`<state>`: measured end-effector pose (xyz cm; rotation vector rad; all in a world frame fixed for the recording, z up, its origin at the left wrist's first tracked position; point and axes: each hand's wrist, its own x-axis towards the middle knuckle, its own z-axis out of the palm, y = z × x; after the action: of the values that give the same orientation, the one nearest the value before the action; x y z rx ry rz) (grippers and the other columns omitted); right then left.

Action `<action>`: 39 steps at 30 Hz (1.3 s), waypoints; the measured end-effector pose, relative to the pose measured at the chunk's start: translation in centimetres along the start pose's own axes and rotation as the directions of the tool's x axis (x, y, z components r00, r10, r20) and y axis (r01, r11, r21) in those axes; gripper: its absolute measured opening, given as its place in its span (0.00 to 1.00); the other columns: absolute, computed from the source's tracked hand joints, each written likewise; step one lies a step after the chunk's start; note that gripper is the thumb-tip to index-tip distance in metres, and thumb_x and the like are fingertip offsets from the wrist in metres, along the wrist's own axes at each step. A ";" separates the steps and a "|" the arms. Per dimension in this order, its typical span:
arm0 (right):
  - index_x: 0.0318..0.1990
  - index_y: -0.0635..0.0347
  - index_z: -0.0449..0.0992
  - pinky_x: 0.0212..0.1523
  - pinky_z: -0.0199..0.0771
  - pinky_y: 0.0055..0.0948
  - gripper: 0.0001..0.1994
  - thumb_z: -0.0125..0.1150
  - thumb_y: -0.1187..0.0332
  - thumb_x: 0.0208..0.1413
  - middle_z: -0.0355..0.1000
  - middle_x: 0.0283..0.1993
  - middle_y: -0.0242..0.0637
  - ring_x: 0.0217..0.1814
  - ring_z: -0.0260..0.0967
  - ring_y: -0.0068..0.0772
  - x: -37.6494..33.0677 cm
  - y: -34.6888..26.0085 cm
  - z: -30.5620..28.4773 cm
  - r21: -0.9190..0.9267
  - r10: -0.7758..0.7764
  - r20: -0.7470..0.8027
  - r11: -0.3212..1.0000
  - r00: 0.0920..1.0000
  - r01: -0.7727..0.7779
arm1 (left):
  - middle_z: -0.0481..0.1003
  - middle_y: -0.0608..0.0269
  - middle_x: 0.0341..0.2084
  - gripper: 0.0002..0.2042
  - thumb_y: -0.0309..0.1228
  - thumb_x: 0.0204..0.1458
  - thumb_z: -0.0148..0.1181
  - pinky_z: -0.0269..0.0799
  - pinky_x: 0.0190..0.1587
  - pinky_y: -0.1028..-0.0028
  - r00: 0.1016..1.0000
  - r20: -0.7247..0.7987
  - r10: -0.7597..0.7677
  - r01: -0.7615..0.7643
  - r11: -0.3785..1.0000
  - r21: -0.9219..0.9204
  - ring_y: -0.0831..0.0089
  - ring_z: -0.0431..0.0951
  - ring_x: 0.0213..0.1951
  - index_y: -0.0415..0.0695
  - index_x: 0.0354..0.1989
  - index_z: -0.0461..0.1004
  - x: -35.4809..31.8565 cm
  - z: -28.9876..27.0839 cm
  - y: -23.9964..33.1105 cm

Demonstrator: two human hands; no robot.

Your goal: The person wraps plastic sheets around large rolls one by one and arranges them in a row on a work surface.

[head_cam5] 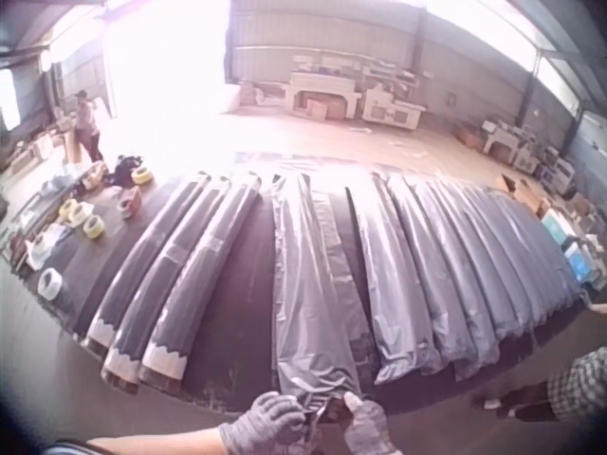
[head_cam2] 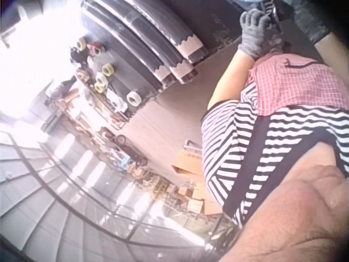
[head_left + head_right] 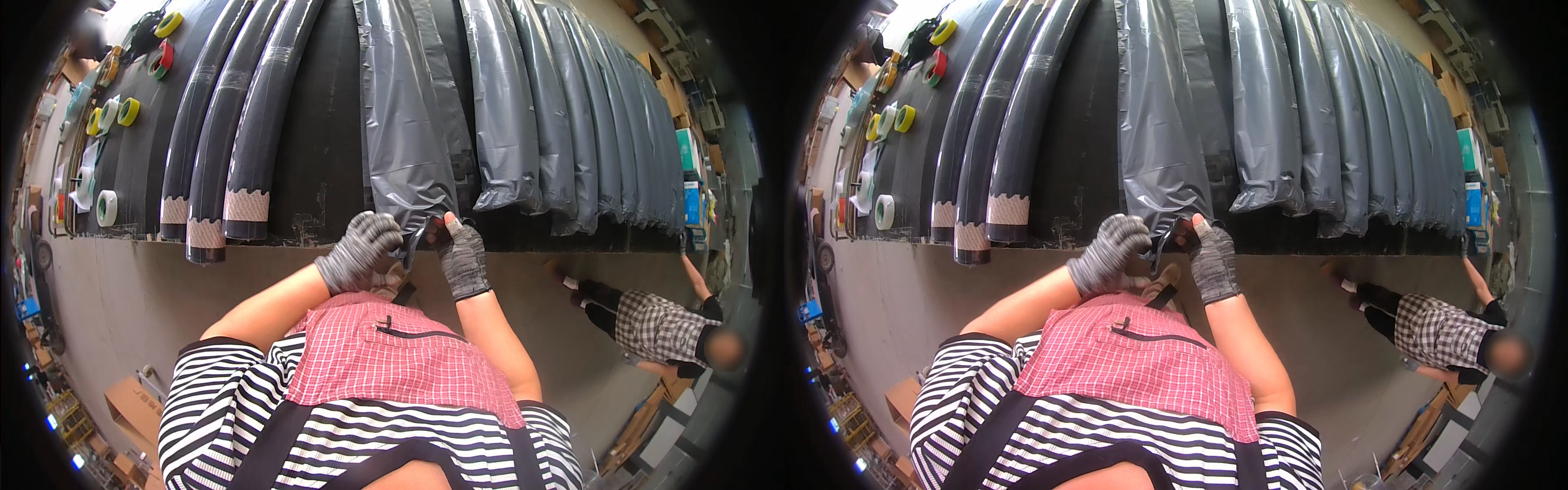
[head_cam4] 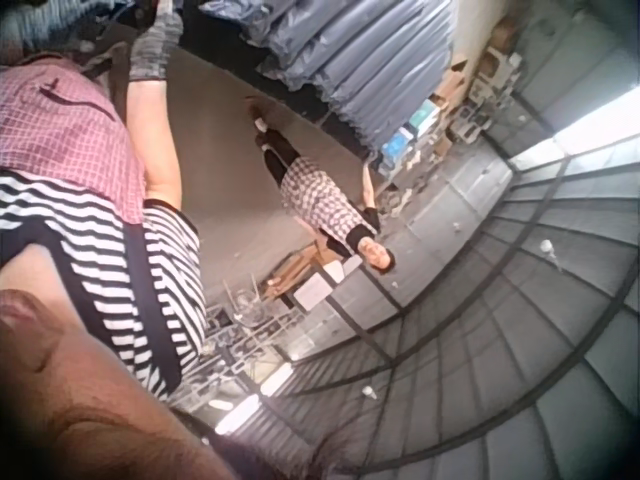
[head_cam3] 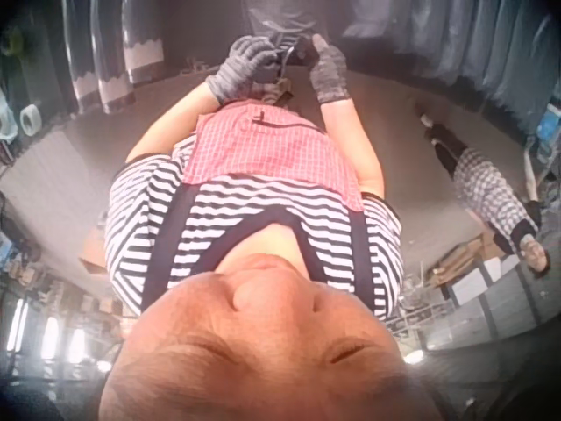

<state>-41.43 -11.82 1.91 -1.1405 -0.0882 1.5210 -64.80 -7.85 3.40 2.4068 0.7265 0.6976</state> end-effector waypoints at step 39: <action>0.61 0.67 0.62 0.52 0.74 0.45 0.33 0.69 0.62 0.50 0.74 0.47 0.62 0.52 0.73 0.61 1.5 -5.0 -2.1 -0.882 0.067 0.310 -0.353 0.948 0.313 | 0.80 0.46 0.39 0.19 0.44 0.51 0.64 0.73 0.50 0.57 0.663 0.578 -0.475 0.456 0.869 0.191 0.49 0.79 0.47 0.40 0.43 0.78 3.6 1.4 0.5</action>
<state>-36.21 -10.11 2.99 -2.0976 -2.1242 1.0237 -61.20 -6.47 3.85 2.1198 0.9997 -0.3114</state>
